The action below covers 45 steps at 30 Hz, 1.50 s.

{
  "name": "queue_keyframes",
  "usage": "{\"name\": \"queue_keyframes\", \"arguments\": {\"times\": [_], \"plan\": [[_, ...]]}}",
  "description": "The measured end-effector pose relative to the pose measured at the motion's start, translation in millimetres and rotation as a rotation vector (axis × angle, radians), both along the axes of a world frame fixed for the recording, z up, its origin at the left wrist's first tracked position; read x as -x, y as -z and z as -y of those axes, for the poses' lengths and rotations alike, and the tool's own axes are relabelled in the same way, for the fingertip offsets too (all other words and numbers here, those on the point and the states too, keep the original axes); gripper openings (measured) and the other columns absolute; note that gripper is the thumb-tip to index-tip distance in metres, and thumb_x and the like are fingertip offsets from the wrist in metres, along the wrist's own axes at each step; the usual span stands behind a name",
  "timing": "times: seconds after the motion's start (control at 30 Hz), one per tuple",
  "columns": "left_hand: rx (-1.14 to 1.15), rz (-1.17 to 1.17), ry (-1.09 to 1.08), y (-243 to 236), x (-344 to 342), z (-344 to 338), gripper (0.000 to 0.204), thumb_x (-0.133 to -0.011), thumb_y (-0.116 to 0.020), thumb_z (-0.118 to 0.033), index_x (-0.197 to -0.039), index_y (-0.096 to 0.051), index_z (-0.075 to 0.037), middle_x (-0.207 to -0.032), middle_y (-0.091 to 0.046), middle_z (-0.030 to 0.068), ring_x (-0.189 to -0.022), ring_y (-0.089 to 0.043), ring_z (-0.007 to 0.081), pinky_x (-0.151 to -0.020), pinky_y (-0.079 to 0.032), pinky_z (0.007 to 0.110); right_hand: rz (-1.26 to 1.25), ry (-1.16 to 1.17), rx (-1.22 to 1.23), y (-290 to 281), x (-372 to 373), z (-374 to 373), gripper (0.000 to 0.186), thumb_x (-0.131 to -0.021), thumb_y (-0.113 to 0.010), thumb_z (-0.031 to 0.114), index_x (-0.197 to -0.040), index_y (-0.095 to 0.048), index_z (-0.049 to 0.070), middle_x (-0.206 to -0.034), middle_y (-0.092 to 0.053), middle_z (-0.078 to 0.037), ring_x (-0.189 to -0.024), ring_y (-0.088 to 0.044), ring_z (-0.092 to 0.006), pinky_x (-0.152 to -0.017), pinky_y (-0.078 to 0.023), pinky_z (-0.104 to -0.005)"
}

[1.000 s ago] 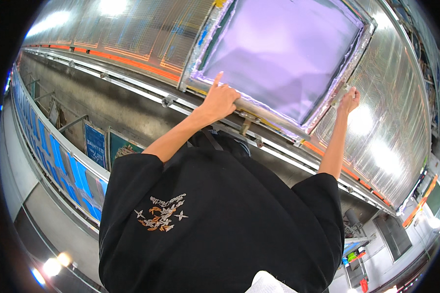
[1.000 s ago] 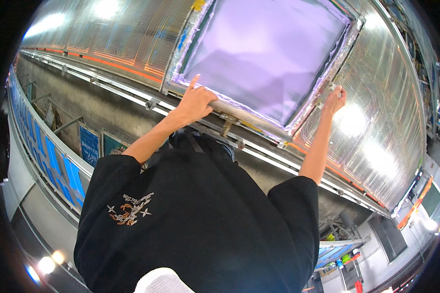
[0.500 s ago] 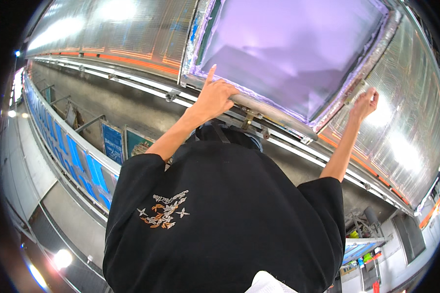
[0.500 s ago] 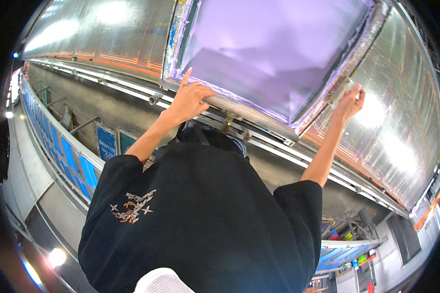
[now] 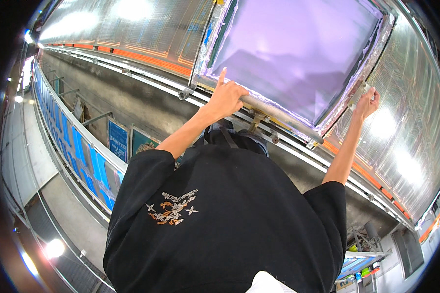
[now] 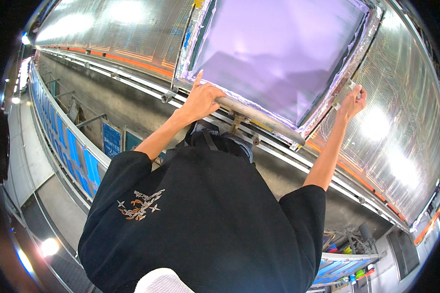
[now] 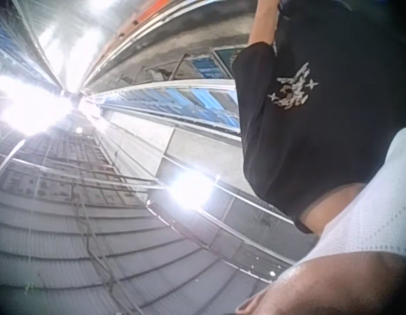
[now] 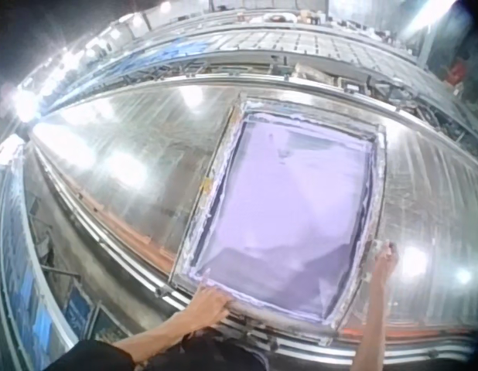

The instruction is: The person performs screen printing by repeatedly pulling a squeegee across a screen frame filled with purple ink to transfer ink onto a substrate. The person briefly handles a cardboard template and repositions the screen frame before continuing the printing strokes.

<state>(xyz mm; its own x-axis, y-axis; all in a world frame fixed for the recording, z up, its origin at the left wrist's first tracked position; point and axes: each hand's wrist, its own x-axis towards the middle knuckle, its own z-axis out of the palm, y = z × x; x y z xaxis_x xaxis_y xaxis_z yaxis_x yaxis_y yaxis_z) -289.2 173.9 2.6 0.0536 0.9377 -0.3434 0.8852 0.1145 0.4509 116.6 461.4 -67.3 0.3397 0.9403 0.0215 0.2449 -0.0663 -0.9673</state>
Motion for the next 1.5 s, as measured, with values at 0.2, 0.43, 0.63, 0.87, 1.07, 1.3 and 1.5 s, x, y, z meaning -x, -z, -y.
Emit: {"name": "queue_keyframes", "arguments": {"times": [0.2, 0.43, 0.63, 0.87, 1.07, 1.3, 1.5], "plan": [[0.021, -0.119, -0.119, 2, 25, 2, 0.034, -0.079, -0.07, -0.008, -0.111, -0.08, -0.013, -0.111, -0.078, 0.0043, -0.121, -0.064, 0.0268, -0.129, -0.007, 0.063, 0.038, -0.002, -0.059, 22, 41, -4, 0.025, -0.105, -0.064, 0.026, -0.096, -0.064, 0.003, -0.071, -0.053, 0.002, -0.059, -0.044, -0.0075, -0.054, -0.036, -0.0292], [-0.04, -0.272, -0.176, 23, 155, 27, 0.034, -0.078, -0.067, -0.006, -0.107, -0.08, -0.018, -0.116, -0.077, 0.0022, -0.132, -0.058, 0.0319, -0.126, -0.006, 0.068, 0.06, 0.04, 0.03, 51, 186, 17, 0.03, -0.1, -0.064, 0.029, -0.091, -0.064, 0.001, -0.072, -0.055, -0.003, -0.063, -0.047, -0.0124, -0.061, -0.041, -0.0351], [-0.06, -0.232, -0.165, 21, 218, 32, 0.032, -0.078, -0.066, -0.006, -0.106, -0.079, -0.016, -0.118, -0.075, 0.0016, -0.136, -0.054, 0.0377, -0.126, -0.005, 0.07, 0.065, 0.044, 0.06, 48, 254, 19, 0.031, -0.101, -0.065, 0.031, -0.092, -0.064, 0.001, -0.072, -0.056, -0.002, -0.063, -0.049, -0.0111, -0.059, -0.041, -0.0334], [-0.024, -0.109, -0.055, 34, 278, 38, 0.03, -0.079, -0.07, -0.015, -0.108, -0.079, -0.016, -0.119, -0.075, 0.0013, -0.13, -0.058, 0.0339, -0.126, -0.003, 0.07, 0.306, 0.069, 0.037, 71, 290, 22, 0.035, -0.099, -0.064, 0.034, -0.091, -0.067, 0.0, -0.081, -0.066, -0.01, -0.073, -0.059, -0.0223, -0.071, -0.048, -0.04], [0.097, 0.024, 0.133, 35, 333, 3, 0.045, -0.082, -0.077, -0.029, -0.125, -0.074, -0.018, -0.112, -0.076, 0.006, -0.123, -0.063, 0.0279, -0.125, -0.018, 0.062, 0.471, 0.002, 0.122, 112, 257, 4, 0.036, -0.102, -0.061, 0.036, -0.102, -0.068, 0.001, -0.089, -0.071, -0.015, -0.088, -0.066, -0.0287, -0.083, -0.051, -0.0449], [0.284, 0.028, 0.22, 50, 419, -25, 0.045, -0.071, -0.087, -0.043, -0.101, -0.082, -0.011, -0.091, -0.077, 0.0173, -0.089, -0.073, 0.0383, -0.082, -0.057, 0.047, 1.129, -0.585, 0.069, -20, 315, 51, 0.078, -0.089, -0.073, 0.06, -0.144, -0.057, 0.008, -0.13, -0.068, -0.024, -0.121, -0.066, -0.0364, -0.108, -0.048, -0.049], [0.156, -0.049, 0.229, 83, 419, -3, 0.046, -0.07, -0.088, -0.052, -0.105, -0.084, -0.022, -0.088, -0.077, 0.0164, -0.09, -0.074, 0.0361, -0.082, -0.059, 0.048, 0.937, -0.929, 0.404, -48, 342, 216, 0.06, -0.074, -0.089, 0.04, -0.124, -0.074, 0.01, -0.108, -0.075, -0.022, -0.103, -0.07, -0.0418, -0.091, -0.054, -0.0481]]}}
